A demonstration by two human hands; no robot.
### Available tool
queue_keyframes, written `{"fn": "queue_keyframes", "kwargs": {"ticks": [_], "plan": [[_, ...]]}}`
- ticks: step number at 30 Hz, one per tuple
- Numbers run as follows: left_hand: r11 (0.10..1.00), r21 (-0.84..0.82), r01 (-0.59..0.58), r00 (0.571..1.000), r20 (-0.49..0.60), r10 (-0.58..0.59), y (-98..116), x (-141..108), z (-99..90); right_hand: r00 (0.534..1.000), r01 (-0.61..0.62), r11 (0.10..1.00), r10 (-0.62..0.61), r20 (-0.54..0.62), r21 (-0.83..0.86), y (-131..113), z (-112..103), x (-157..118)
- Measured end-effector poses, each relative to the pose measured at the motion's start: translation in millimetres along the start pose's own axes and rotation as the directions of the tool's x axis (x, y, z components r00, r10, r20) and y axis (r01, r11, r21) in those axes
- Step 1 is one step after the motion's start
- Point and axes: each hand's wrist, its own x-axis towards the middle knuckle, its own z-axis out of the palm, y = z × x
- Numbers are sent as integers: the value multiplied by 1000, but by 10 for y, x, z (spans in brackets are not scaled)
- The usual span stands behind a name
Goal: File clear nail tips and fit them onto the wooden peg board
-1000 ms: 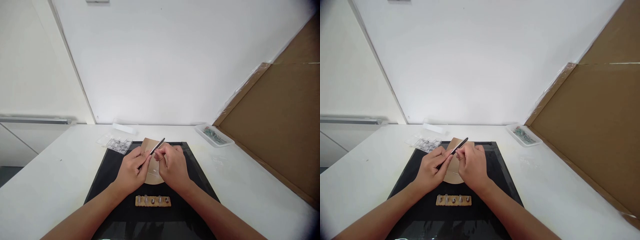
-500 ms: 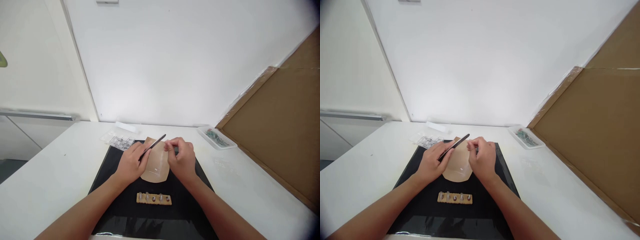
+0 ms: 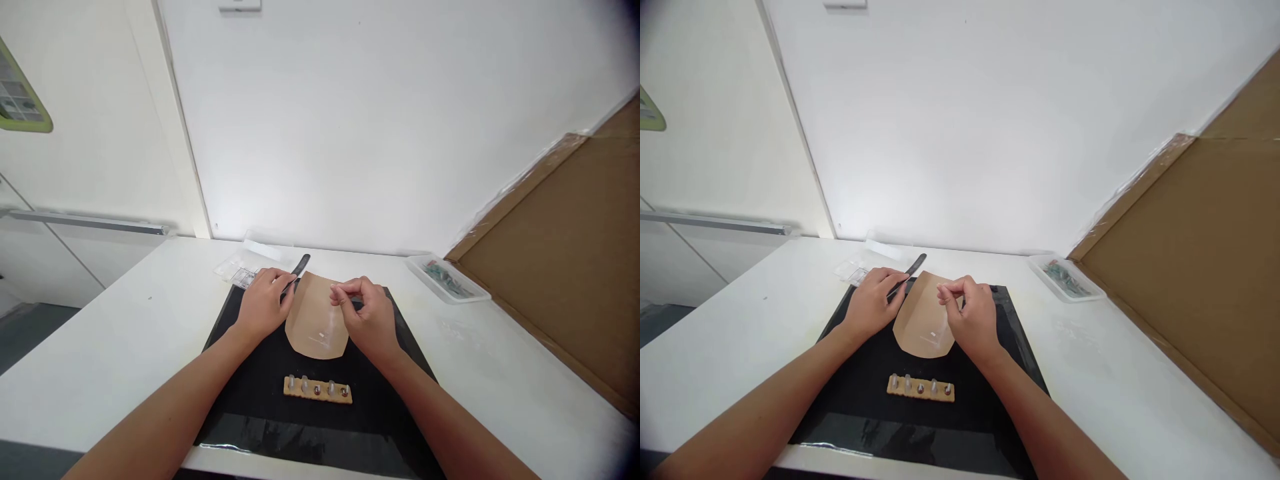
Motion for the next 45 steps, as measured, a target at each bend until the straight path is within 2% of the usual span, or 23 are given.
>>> {"fn": "queue_keyframes", "kwargs": {"ticks": [5, 9, 11, 13, 17, 23, 29, 33, 36, 39, 45], "plan": [[994, -108, -14, 998, -59, 7, 123, 0, -10, 997, 72, 997, -71, 39, -3, -27, 30, -28], [948, -317, -6, 1000, -16, 2, 237, 29, -69, 983, 178, 984, -178, 51, -6, -26, 34, -51], [874, -480, 77, 997, 53, -59, 304, 42, -100, 971, 236, 971, -235, 52, -33, -28, 28, -58], [759, -624, 187, 982, 142, -125, 365, 49, -122, 957, 289, 954, -285, 53, -76, -32, 22, -61], [564, -756, 333, 943, 269, -196, 429, 56, -143, 925, 380, 913, -376, 60, -147, -40, 8, -61], [416, -832, 366, 931, 332, -155, 457, 73, -177, 878, 477, 850, -472, 80, -224, -62, -80, -41], [353, -859, 371, 928, 342, -146, 454, 70, -177, 863, 505, 827, -488, 130, -247, -87, -172, -28], [294, -861, 416, 909, 391, -141, 412, 52, -156, 852, 524, 823, -504, 144, -218, -71, -188, -22], [252, -847, 467, 883, 436, -171, 388, 36, -141, 857, 515, 839, -499, 129, -176, -68, -194, -11], [241, -831, 501, 864, 461, -203, 384, 35, -146, 882, 470, 875, -459, 105, -117, -73, -192, 0], [190, -837, 514, 855, 481, -193, 378, 75, -183, 934, 341, 940, -341, 110, 18, -97, -174, 2]]}}
